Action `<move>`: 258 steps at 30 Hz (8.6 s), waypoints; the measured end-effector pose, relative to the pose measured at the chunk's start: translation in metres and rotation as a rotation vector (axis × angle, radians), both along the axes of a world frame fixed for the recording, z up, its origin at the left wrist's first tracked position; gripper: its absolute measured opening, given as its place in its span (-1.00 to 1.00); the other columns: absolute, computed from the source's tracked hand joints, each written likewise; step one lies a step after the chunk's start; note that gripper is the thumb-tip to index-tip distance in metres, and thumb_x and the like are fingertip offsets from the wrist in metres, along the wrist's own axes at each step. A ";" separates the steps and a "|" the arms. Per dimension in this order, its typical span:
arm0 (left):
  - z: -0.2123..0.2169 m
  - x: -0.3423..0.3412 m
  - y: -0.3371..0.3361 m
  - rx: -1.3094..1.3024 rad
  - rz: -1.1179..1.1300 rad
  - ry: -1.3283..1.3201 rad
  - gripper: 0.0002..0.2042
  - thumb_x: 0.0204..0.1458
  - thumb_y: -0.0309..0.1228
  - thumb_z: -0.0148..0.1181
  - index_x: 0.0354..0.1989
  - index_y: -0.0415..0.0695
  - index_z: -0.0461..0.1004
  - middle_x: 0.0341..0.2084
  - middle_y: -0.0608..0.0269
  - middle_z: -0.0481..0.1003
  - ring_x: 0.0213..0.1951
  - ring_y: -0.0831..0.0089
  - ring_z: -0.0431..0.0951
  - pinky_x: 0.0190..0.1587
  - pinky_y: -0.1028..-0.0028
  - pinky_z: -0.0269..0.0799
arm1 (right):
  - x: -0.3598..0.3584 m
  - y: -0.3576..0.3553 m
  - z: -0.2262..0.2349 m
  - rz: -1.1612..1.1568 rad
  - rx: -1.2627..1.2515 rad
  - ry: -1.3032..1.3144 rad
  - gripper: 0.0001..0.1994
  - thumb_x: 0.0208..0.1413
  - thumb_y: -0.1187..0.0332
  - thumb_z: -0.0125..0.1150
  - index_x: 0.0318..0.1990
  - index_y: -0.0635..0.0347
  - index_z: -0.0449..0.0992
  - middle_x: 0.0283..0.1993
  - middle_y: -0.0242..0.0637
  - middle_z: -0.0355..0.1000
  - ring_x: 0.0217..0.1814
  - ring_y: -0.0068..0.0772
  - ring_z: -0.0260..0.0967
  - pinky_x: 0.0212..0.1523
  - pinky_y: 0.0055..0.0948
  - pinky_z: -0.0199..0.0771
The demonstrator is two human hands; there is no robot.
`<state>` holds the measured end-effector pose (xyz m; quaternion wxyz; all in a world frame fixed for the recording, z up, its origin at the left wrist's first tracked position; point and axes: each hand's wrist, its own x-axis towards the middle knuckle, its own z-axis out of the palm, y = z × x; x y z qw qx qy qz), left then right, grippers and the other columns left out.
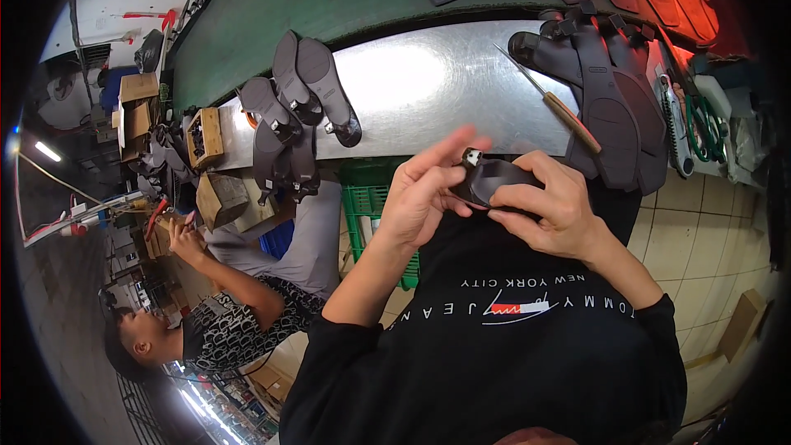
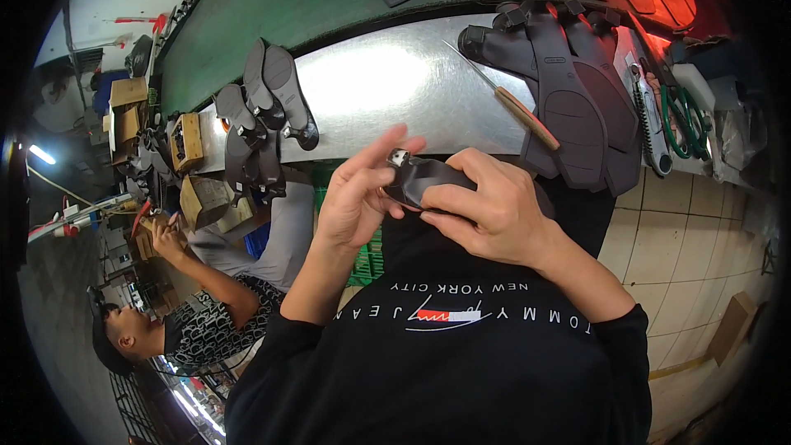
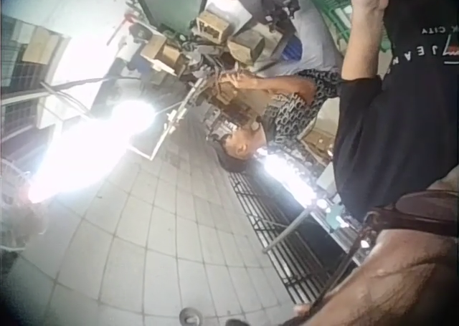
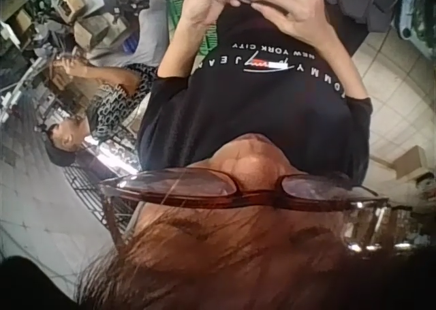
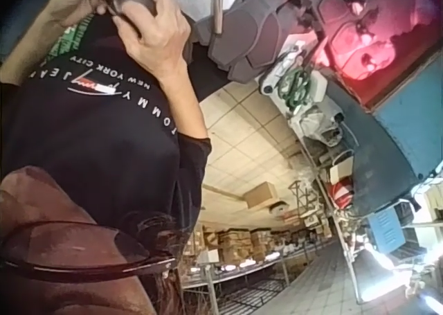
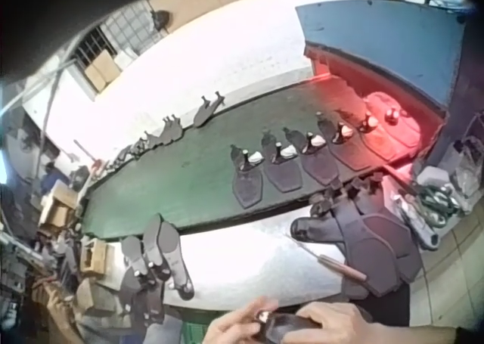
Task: Assembling shoe components on an assembly line by trimming and joining parts.
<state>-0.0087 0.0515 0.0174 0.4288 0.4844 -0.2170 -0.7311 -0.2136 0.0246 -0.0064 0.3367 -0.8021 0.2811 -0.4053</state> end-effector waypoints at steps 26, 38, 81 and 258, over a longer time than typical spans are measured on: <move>-0.015 -0.009 0.007 -0.119 -0.268 -0.409 -0.84 0.09 -0.46 0.08 -0.20 -0.23 0.49 -0.53 0.44 0.41 -0.49 0.76 0.35 -0.49 0.71 0.26 | 0.000 0.014 -0.005 -0.113 0.311 0.015 -0.81 -0.12 0.47 0.34 -0.46 0.23 0.38 -0.58 -0.24 0.38 -0.55 -0.23 0.40 -0.54 -0.38 0.35; -0.013 -0.005 0.005 -0.056 -0.214 -0.378 -0.92 -0.02 -0.48 0.25 -0.43 -0.22 0.50 -0.61 0.49 0.41 -0.55 0.78 0.30 -0.51 0.70 0.18 | -0.001 0.001 0.002 -0.004 0.715 -0.017 -0.87 -0.07 0.45 0.32 -0.43 0.32 0.49 -0.57 -0.24 0.42 -0.53 -0.58 0.39 -0.50 -0.56 0.32; -0.025 -0.018 0.004 0.272 0.421 0.616 -0.75 0.02 -0.09 0.22 -0.34 0.02 0.41 -0.51 0.44 0.46 -0.59 0.63 0.34 -0.69 0.65 0.06 | 0.020 0.004 -0.013 0.202 1.219 -0.563 -0.73 0.27 0.33 -0.05 0.02 0.28 0.42 -0.60 -0.43 0.26 -0.66 -0.68 0.13 -0.68 -0.70 0.11; -0.007 -0.079 -0.088 -0.419 -0.002 0.307 -0.79 -0.08 -0.68 0.17 -0.22 -0.23 0.51 0.01 -0.01 0.45 0.02 0.35 0.46 0.11 0.37 0.33 | -0.087 -0.062 0.015 0.054 0.654 -0.858 -0.64 0.15 0.33 0.14 0.03 0.35 0.30 0.05 -0.03 0.38 0.13 -0.29 0.33 0.20 -0.29 0.24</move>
